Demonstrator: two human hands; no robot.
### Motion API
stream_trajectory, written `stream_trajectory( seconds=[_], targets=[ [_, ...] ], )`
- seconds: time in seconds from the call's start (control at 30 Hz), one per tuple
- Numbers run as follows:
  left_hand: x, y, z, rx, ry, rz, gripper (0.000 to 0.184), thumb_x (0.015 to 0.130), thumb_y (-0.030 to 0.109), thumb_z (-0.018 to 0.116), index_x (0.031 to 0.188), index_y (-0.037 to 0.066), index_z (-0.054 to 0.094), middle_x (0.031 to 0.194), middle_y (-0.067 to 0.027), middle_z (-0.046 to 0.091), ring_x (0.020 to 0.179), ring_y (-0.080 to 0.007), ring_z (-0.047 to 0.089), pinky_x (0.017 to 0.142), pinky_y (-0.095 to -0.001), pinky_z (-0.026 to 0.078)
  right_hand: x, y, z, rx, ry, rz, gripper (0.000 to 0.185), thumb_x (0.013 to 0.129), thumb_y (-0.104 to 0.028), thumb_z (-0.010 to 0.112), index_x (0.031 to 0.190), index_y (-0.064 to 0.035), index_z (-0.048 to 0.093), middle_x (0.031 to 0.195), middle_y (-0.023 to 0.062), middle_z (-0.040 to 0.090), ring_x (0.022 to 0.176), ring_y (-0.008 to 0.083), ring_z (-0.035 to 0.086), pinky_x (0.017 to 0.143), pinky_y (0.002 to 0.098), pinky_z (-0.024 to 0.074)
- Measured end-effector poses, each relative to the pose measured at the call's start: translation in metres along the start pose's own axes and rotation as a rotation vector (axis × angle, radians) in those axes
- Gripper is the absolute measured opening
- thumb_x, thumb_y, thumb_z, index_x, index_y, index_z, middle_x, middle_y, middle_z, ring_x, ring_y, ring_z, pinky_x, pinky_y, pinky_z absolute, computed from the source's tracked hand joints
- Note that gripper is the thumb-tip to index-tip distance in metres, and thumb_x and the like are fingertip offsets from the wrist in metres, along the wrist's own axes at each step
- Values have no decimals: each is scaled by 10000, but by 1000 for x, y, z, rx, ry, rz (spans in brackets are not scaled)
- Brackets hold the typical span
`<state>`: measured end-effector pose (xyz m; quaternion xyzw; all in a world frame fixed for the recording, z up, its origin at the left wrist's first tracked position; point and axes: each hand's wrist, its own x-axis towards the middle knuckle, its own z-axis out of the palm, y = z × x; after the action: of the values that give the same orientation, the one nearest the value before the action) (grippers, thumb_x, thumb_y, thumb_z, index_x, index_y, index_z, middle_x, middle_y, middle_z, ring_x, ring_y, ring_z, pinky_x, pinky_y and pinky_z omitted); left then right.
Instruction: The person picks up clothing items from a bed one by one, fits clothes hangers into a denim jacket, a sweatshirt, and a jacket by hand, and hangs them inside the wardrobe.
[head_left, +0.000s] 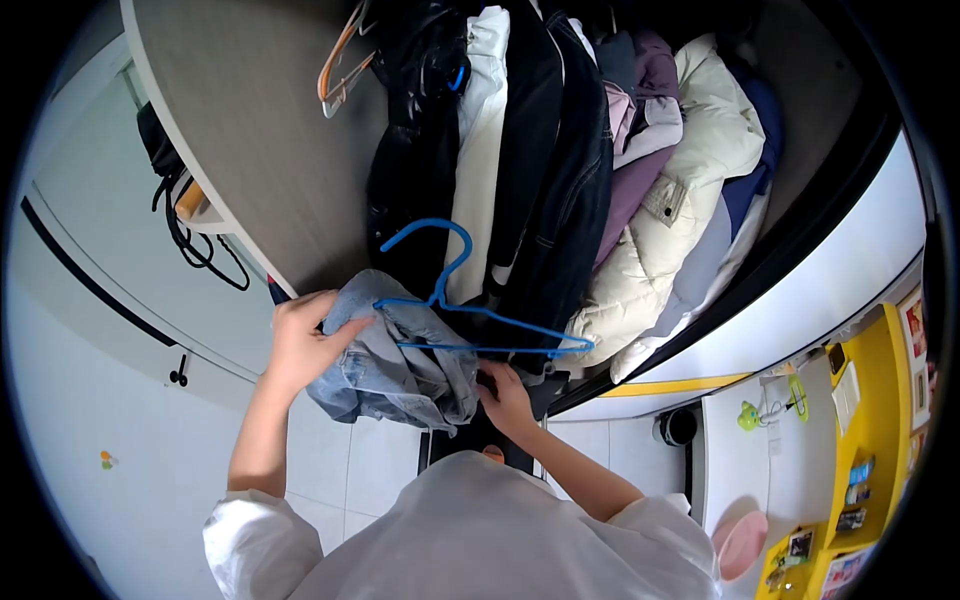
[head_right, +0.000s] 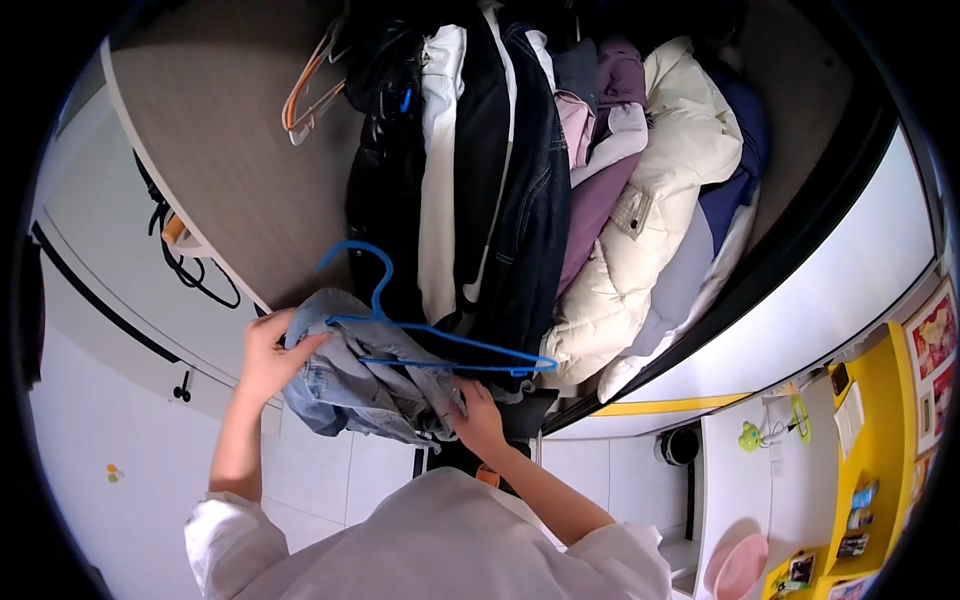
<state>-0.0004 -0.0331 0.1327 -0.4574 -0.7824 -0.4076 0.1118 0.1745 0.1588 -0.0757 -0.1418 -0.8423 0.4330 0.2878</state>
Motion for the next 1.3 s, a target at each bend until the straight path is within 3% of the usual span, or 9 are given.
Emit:
stream_trajectory(
  seconds=[0.03,0.2,0.3,0.47,0.7,1.0,1.17,1.23,1.3],
  targets=[
    [-2,4,-7,4,-63,-37,180,689,46,733,830,-26,647,668,-98,620,596,-161,595,584,-263,464,7,2,12,-15,50,-41,330,724,-31,649,1048,-46,589,1015,143,578,922,315,572,758,360,473],
    [-14,8,-19,-27,7,5,187,658,78,759,774,-19,649,633,-108,599,523,-216,561,510,-295,438,38,17,39,-300,-17,-309,423,721,-192,700,1096,-45,570,1042,172,592,936,324,586,808,373,484],
    [-29,-2,-32,28,24,-48,193,658,79,762,789,-15,655,635,-108,599,529,-212,561,518,-296,439,57,39,29,-260,-289,148,476,726,-274,691,1110,-32,550,1055,226,608,987,376,585,848,408,475],
    [-56,-15,-57,278,-15,-79,227,676,153,767,821,8,671,655,-112,615,554,-262,584,530,-323,453,111,-5,-43,22,-190,80,352,720,-148,599,1052,-31,588,899,206,648,838,359,637,719,405,496],
    [-77,-25,-59,580,46,-205,236,733,222,732,822,18,652,680,-172,602,610,-352,583,558,-375,455,124,-63,-63,-269,-210,62,321,737,-185,637,1017,-30,616,860,203,652,824,352,635,735,390,492],
    [-95,-15,-12,393,185,-324,239,729,222,734,845,31,649,653,-177,587,588,-360,578,527,-389,450,121,-120,-42,198,-299,123,399,805,-234,634,1102,14,536,801,205,626,732,288,638,696,339,484],
    [-102,-40,-4,-23,359,-483,205,728,147,746,826,-7,652,632,-109,599,537,-138,502,548,-268,437,75,-134,-23,115,-389,-322,569,844,-205,589,1340,-34,369,811,191,627,728,282,619,683,356,473],
    [-112,-53,-7,-59,376,-421,206,725,134,748,822,-16,646,626,-93,591,561,-109,502,547,-266,434,65,-166,-57,132,-841,-14,533,853,-179,574,1342,-54,401,824,171,639,731,272,621,691,351,479],
    [-118,-54,-16,-95,358,-373,211,720,122,752,808,-31,636,630,-74,582,582,-106,513,556,-264,431,81,-159,-78,89,-810,-81,471,854,-144,570,1306,-69,461,818,146,643,711,260,617,693,345,483]
  ],
)
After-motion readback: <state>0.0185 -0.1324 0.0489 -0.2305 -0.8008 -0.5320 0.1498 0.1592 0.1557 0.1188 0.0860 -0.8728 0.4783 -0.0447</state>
